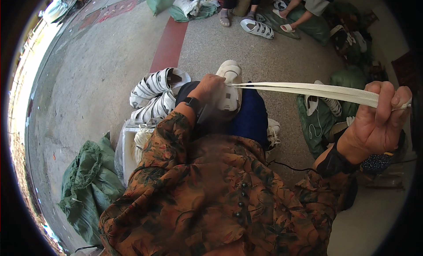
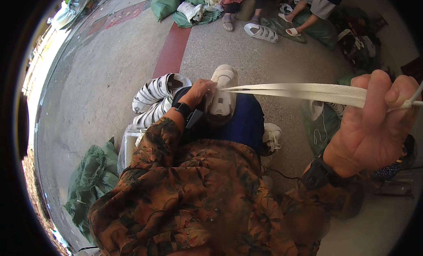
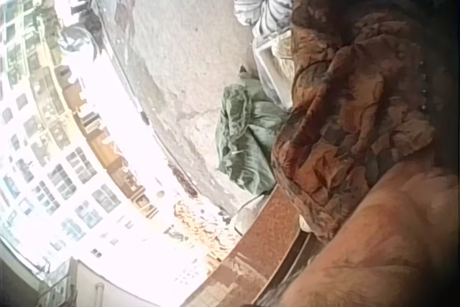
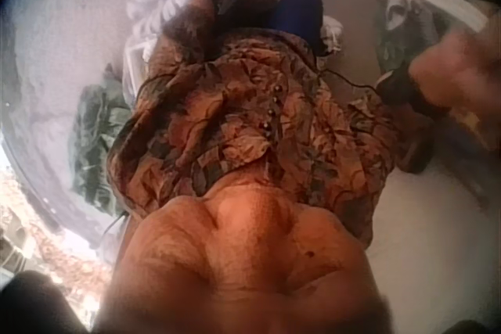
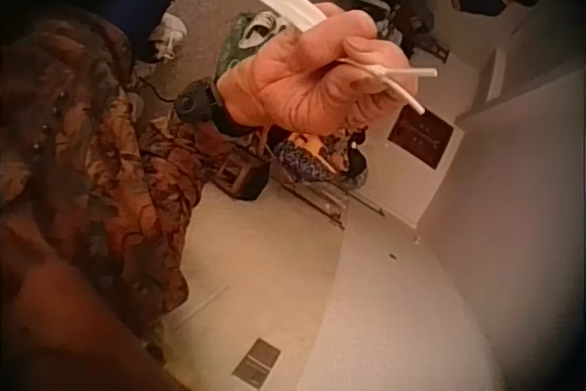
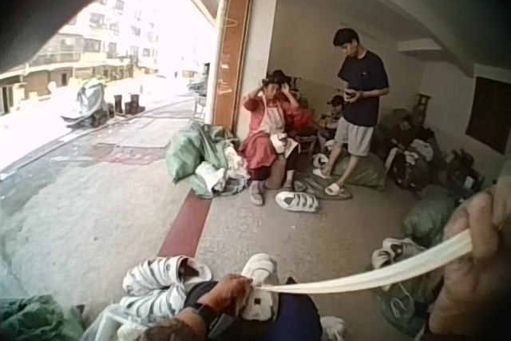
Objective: The person sits on the floor and laces a white sneaker by hand, threading the laces through the eyelets and pulling them tight. They handle the laces and the shoe repeatedly, adjusting the fit and securing the laces.
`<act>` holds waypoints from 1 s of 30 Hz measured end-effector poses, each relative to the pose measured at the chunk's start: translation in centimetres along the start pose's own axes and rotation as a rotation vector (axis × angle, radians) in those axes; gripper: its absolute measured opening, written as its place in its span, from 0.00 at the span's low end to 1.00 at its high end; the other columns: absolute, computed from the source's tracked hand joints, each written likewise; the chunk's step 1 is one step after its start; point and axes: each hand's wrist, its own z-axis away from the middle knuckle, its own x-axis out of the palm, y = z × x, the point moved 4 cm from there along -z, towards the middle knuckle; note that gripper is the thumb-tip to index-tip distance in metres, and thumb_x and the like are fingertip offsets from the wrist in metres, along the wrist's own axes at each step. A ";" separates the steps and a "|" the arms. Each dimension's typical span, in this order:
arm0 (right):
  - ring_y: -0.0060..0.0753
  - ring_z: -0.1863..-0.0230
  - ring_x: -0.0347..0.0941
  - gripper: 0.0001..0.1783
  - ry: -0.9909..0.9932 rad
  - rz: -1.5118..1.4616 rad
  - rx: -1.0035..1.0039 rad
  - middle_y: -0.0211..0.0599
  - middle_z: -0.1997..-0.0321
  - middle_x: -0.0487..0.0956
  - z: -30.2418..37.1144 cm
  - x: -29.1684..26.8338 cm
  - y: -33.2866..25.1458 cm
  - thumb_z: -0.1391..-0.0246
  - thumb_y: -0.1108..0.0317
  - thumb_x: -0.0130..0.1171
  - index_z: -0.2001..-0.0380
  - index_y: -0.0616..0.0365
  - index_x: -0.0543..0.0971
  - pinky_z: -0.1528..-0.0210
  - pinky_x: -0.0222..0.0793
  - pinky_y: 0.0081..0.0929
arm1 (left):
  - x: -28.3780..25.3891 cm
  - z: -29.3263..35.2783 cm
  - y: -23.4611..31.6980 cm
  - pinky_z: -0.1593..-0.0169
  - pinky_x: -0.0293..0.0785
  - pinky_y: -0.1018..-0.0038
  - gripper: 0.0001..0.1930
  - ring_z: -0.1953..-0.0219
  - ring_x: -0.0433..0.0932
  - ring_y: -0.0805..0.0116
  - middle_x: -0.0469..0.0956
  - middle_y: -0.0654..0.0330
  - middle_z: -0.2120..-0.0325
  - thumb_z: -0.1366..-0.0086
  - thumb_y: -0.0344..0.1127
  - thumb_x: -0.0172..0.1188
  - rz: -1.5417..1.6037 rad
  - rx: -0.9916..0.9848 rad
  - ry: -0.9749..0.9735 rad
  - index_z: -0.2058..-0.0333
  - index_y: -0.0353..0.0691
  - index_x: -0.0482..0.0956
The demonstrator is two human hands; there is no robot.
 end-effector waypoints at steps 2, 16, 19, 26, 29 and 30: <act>0.19 0.79 0.49 0.06 0.038 -0.020 -0.009 0.26 0.83 0.56 -0.3 -0.2 0.0 0.45 0.76 0.51 0.72 0.61 0.65 0.65 0.50 0.24 | -0.1 0.1 -1.6 0.68 0.72 0.74 0.11 0.74 0.76 0.70 0.77 0.58 0.76 0.43 0.35 0.58 0.179 -0.186 0.056 0.71 0.31 0.79; 0.18 0.78 0.57 0.10 -0.283 0.012 0.030 0.31 0.75 0.69 -4.0 4.1 6.0 0.41 0.67 0.52 0.68 0.66 0.72 0.74 0.54 0.17 | 5.2 1.6 5.0 0.55 0.70 0.64 0.13 0.60 0.75 0.53 0.76 0.48 0.66 0.41 0.39 0.54 -0.239 -0.111 -0.554 0.61 0.38 0.75; 0.22 0.69 0.71 0.09 -0.350 0.392 0.161 0.32 0.71 0.76 -2.8 3.4 12.3 0.46 0.67 0.59 0.67 0.62 0.77 0.64 0.68 0.21 | 5.8 3.7 5.3 0.66 0.70 0.62 0.12 0.71 0.75 0.49 0.75 0.50 0.76 0.42 0.39 0.54 -0.195 0.376 -0.271 0.69 0.34 0.76; 0.41 0.71 0.76 0.06 -0.009 1.006 0.721 0.48 0.76 0.77 10.9 -9.9 29.7 0.57 0.75 0.56 0.72 0.65 0.75 0.66 0.70 0.33 | 7.2 3.7 3.6 0.68 0.68 0.60 0.10 0.73 0.72 0.47 0.71 0.50 0.81 0.44 0.38 0.54 -0.430 0.323 -0.396 0.76 0.36 0.72; 0.54 0.70 0.75 0.05 0.018 1.159 0.716 0.54 0.76 0.76 13.9 -10.3 33.4 0.57 0.74 0.56 0.75 0.64 0.74 0.67 0.70 0.40 | 6.9 3.9 3.4 0.67 0.68 0.59 0.11 0.73 0.71 0.46 0.70 0.50 0.81 0.44 0.39 0.54 -0.379 0.304 -0.405 0.76 0.37 0.71; 0.56 0.69 0.74 0.06 0.024 1.189 0.725 0.55 0.76 0.76 14.3 -10.1 34.2 0.58 0.73 0.57 0.75 0.63 0.73 0.66 0.70 0.42 | 7.0 3.9 3.3 0.67 0.68 0.58 0.11 0.73 0.71 0.46 0.71 0.50 0.80 0.44 0.39 0.54 -0.361 0.301 -0.396 0.76 0.36 0.71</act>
